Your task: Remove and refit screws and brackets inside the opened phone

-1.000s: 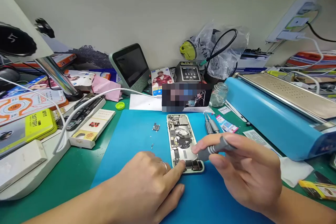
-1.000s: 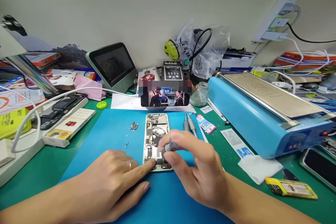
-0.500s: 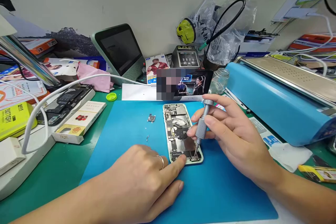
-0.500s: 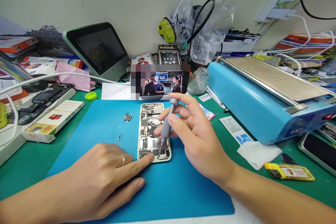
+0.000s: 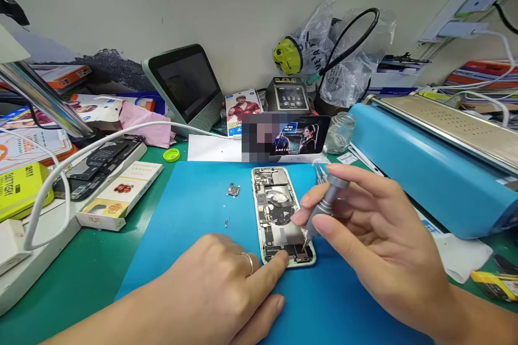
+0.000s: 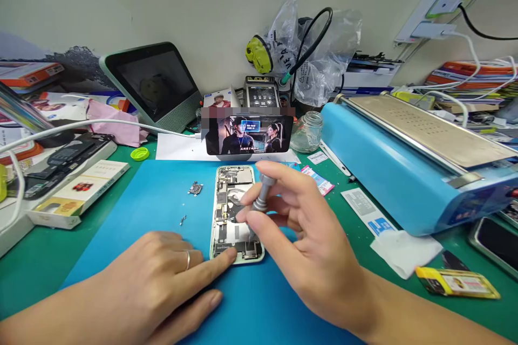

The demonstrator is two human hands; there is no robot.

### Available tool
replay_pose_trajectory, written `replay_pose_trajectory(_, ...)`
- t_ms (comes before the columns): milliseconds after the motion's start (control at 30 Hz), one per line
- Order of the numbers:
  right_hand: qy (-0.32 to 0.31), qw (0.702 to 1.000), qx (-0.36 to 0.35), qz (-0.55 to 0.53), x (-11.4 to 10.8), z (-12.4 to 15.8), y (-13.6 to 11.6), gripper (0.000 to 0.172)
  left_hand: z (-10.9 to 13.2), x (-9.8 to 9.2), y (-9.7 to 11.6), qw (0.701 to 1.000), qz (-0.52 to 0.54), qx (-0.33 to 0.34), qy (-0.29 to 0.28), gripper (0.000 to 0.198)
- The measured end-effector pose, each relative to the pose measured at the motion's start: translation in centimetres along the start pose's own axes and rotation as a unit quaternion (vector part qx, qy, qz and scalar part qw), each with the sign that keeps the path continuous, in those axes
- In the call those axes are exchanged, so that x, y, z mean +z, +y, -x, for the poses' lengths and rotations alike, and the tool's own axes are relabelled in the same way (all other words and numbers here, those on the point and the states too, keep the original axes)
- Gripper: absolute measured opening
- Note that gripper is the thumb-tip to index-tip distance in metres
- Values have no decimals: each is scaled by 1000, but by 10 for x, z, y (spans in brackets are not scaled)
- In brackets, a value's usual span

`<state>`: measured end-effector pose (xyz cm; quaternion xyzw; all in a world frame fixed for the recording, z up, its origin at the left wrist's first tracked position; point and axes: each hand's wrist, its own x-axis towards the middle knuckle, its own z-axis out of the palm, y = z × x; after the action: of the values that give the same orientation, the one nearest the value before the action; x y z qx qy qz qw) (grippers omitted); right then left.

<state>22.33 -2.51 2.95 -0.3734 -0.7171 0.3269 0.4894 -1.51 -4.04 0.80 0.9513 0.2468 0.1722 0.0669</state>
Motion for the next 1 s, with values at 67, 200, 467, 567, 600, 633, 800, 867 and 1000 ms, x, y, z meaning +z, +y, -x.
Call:
replay_pose_trajectory(67,4,998,-58,19,0,3,1,58,0,0,0,1000,-1,-1,-2,35)
replay_pose_trajectory(200,3,993,-107,44,2,5,5,65,0,0,-1,1000,4,-4,-23,33)
replay_pose_trajectory(467,-17,992,-121,23,8,2,7,72,2,0,-1,999,4,-8,-45,30)
replay_pose_trajectory(567,-26,991,-125,41,7,3,11,73,2,-2,-1,999,4,-11,-51,29)
replay_pose_trajectory(600,-30,990,-131,49,6,4,12,73,2,-2,-1,999,3,-11,-51,30)
replay_pose_trajectory(633,-33,989,-135,55,6,5,13,73,2,-2,0,999,3,-11,-53,30)
replay_pose_trajectory(800,-45,986,-147,64,5,6,14,74,1,-1,0,999,-3,-9,-51,31)
replay_pose_trajectory(867,-42,986,-146,63,5,6,13,73,2,-1,0,999,-5,-6,-52,31)
replay_pose_trajectory(1000,-36,987,-144,67,4,7,12,74,3,0,-1,999,2,-6,-45,30)
